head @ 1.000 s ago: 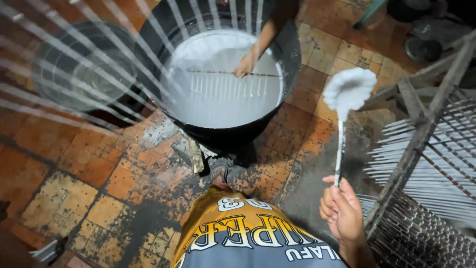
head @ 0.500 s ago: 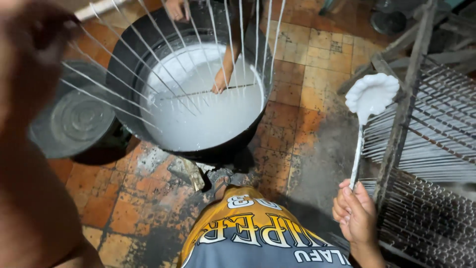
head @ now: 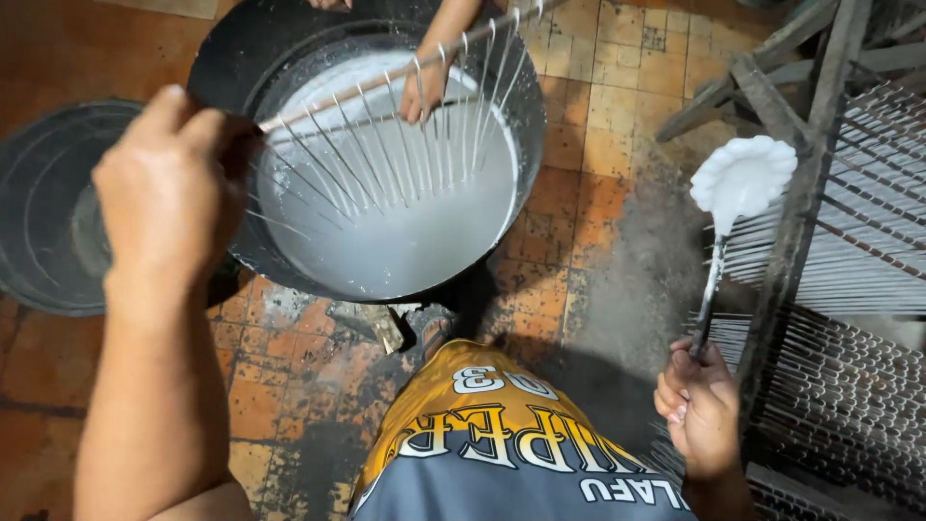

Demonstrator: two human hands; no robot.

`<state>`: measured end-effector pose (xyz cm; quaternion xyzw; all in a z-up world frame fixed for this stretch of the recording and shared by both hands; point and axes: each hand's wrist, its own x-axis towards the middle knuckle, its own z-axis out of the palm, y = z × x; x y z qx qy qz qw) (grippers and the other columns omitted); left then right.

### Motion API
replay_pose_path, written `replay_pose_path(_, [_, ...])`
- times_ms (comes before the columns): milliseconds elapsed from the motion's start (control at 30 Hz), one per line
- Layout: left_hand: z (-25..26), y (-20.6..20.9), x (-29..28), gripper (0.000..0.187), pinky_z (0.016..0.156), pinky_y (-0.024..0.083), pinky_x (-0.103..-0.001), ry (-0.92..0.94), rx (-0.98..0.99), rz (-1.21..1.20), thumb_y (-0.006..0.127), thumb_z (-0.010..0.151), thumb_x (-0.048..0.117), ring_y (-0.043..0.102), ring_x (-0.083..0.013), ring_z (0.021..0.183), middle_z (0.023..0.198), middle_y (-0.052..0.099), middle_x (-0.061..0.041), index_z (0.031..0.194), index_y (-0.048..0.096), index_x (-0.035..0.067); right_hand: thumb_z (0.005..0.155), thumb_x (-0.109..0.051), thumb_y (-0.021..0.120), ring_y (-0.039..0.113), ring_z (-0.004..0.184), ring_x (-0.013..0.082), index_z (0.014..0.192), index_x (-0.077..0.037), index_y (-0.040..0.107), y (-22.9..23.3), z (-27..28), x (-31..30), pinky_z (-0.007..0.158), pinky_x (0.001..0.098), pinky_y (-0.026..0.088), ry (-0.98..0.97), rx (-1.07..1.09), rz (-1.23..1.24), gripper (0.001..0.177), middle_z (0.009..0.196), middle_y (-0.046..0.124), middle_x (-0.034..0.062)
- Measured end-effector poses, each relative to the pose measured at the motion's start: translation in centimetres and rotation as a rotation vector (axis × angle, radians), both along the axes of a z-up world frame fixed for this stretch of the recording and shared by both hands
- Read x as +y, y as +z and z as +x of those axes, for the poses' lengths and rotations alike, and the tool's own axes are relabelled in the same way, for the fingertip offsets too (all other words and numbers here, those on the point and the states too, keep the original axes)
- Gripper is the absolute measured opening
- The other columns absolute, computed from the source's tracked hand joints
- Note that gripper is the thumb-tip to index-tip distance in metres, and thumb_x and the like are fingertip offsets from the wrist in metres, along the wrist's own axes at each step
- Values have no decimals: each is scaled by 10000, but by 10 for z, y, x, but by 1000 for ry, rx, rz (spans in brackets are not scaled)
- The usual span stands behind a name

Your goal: Dipping candle wicks into molten wax and hanging them on a rack to cool.

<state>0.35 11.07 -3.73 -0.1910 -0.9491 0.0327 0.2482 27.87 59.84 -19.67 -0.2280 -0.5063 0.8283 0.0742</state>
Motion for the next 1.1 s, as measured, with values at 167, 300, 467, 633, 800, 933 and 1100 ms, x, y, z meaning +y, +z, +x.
replay_pose_path(167, [0,-51,1,204,512,456,-499,47,-149,74,721,1102,244,610,-361,813,973,565,-111,1044,697,50,1015,-157,569,230,415,38,1091,-129,568,-11,2,-1,333,202,147,-19,-93,0,80,587,258,-56])
replay_pose_path(300, [-1,-89,0,195,485,424,-482,46,-194,150,730,1060,264,625,-338,820,936,557,-92,980,709,88,1030,-120,514,220,421,46,1111,-115,559,-19,5,1,321,196,156,4,-99,50,94,596,229,-48])
replay_pose_path(467, [-18,-142,-5,142,493,449,-474,29,-207,179,730,1011,243,644,-331,840,953,583,-91,1012,742,101,1012,-109,493,229,425,49,1081,-96,531,-7,0,-9,324,203,178,4,-166,109,80,596,239,-40])
replay_pose_path(633, [-56,-207,-15,140,467,454,-484,54,-232,169,735,1001,257,646,-335,830,938,590,-60,996,769,122,1020,-114,479,232,404,60,1106,-97,500,-5,-4,-16,344,233,181,-10,-254,146,90,575,249,-51])
replay_pose_path(800, [-101,-256,-20,170,549,481,-528,77,-380,190,717,978,269,632,-405,845,956,603,-108,1017,762,110,1004,-145,507,215,388,71,1086,-92,489,-2,-8,-30,363,262,169,-47,-286,151,100,546,234,-53])
replay_pose_path(933, [-128,-276,-17,205,654,482,-591,146,-602,264,645,1009,272,618,-462,972,1065,613,-153,1094,745,114,996,-193,568,180,364,62,1048,-133,499,-1,-11,-39,324,243,154,-65,-294,103,105,516,207,-52])
replay_pose_path(1100, [-160,-322,-19,222,673,506,-591,187,-696,245,636,993,314,669,-476,904,1075,626,-125,1107,775,183,1048,-201,520,193,375,79,1095,-119,484,-12,-11,-41,326,259,159,-84,-372,115,101,549,263,-29])
